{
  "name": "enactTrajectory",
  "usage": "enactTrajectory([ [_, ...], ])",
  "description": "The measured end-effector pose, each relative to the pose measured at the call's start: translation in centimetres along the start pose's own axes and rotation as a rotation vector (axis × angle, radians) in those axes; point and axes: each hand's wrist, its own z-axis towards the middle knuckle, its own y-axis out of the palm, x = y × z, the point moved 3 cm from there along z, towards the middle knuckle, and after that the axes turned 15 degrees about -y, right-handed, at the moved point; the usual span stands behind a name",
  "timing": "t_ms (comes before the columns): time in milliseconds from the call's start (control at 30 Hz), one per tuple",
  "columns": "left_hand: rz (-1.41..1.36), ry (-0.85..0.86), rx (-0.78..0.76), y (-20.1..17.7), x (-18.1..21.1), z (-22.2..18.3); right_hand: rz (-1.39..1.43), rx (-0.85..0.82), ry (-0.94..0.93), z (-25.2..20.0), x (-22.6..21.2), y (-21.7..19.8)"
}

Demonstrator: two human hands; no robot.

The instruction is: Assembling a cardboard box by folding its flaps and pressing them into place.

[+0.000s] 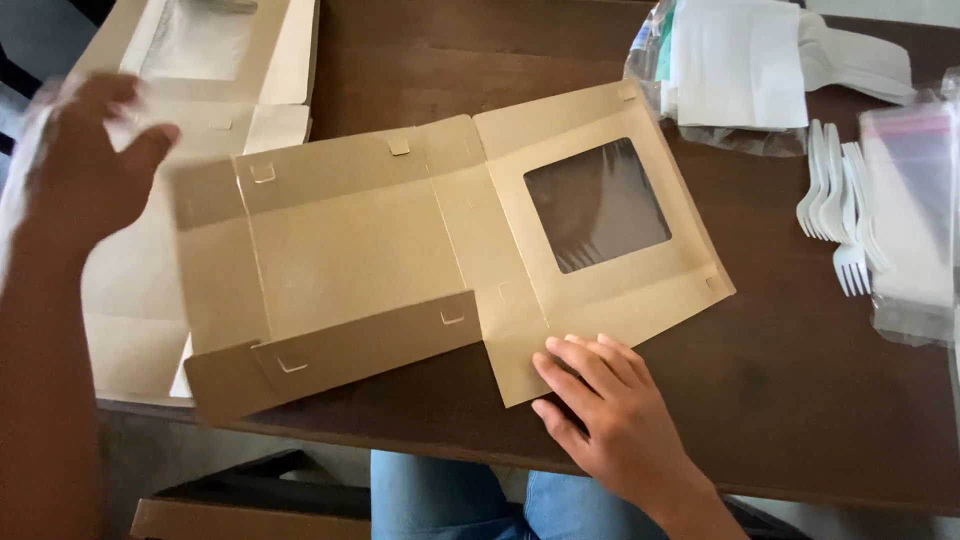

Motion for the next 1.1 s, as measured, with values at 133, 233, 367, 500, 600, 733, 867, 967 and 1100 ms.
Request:
enactTrajectory([
  [133,-0.072,0.272,0.230,-3.4,9.1,-9.0,-0.038,0.041,-0.003,0.5,0.0,0.3],
  [233,-0.221,0.363,-0.136,-2.4,18.2,-17.5,-0.020,-0.004,-0.009,0.4,0.4,0.2],
  [367,-0.275,0.536,-0.247,2.0,23.4,-22.2,0.040,-0.070,-0.013,0.4,1.0,0.1],
  [500,-0.148,0.500,-0.167,4.7,23.6,-22.7,0.256,0.007,0.094,0.1,1.4,-0.7],
  [600,-0.130,0.505,-0.153,5.2,23.6,-22.7,0.365,0.073,0.131,-0.1,2.0,-0.9],
  [733,-0.136,0.533,-0.127,5.1,23.8,-22.7,0.390,0.075,0.192,-0.2,2.2,-1.2],
  [867,-0.306,0.517,-0.095,4.6,23.9,-22.0,0.408,-0.054,0.171,0.5,2.4,-1.5],
  [967,-0.433,0.520,-0.091,4.4,23.7,-21.3,0.365,-0.084,0.158,1.6,2.9,-1.9],
  [1100,-0.495,0.414,-0.205,5.9,23.1,-20.2,0.279,0.009,0.119,3.3,3.6,-1.9],
])
